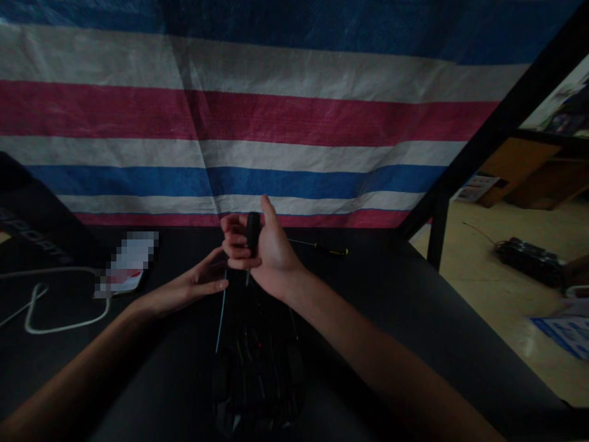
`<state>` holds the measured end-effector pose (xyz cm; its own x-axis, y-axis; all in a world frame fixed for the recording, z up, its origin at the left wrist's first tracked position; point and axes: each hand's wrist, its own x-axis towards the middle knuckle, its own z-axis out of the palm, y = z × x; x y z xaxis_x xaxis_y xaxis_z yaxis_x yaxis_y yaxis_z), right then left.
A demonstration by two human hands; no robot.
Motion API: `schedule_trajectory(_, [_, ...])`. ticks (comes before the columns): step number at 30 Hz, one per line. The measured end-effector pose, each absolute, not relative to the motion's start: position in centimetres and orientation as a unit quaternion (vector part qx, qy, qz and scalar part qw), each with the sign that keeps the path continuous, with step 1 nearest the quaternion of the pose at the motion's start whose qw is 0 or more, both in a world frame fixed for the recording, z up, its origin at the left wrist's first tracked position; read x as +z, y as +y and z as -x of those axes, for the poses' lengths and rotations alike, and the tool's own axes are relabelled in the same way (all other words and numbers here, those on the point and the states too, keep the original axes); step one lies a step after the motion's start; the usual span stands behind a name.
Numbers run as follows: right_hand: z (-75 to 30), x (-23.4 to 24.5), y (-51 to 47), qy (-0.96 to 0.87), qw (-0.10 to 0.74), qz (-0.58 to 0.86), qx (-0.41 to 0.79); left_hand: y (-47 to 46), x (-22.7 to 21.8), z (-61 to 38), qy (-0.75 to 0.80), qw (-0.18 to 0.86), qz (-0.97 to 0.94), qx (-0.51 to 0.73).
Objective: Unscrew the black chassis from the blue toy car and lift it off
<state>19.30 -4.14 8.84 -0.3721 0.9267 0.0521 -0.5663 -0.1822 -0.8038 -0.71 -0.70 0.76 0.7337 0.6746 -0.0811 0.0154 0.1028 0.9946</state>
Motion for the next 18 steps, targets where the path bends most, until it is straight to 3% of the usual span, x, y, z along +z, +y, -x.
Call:
schedule_trajectory(4, [-24.8,8.1,-4.2,-0.512,0.499,0.438,0.545,-1.0,1.1,0.7,0.276,0.69,-0.628,0.233])
schedule_trajectory(8, [-29.6,3.4,-4.7,-0.536,0.462,0.547,0.448,-1.1,0.8,0.6,0.261,0.721,-0.597,0.237])
schedule_trajectory(13, [-32.6,-1.3,-5.5,-0.6,0.366,0.652,0.284,-1.3,0.3,0.4,0.254,0.77,-0.526,0.257])
schedule_trajectory(18, [-32.6,-1.9,-6.2,-0.655,0.271,0.688,0.157,-1.0,0.1,0.6,0.284,0.792,-0.477,0.252])
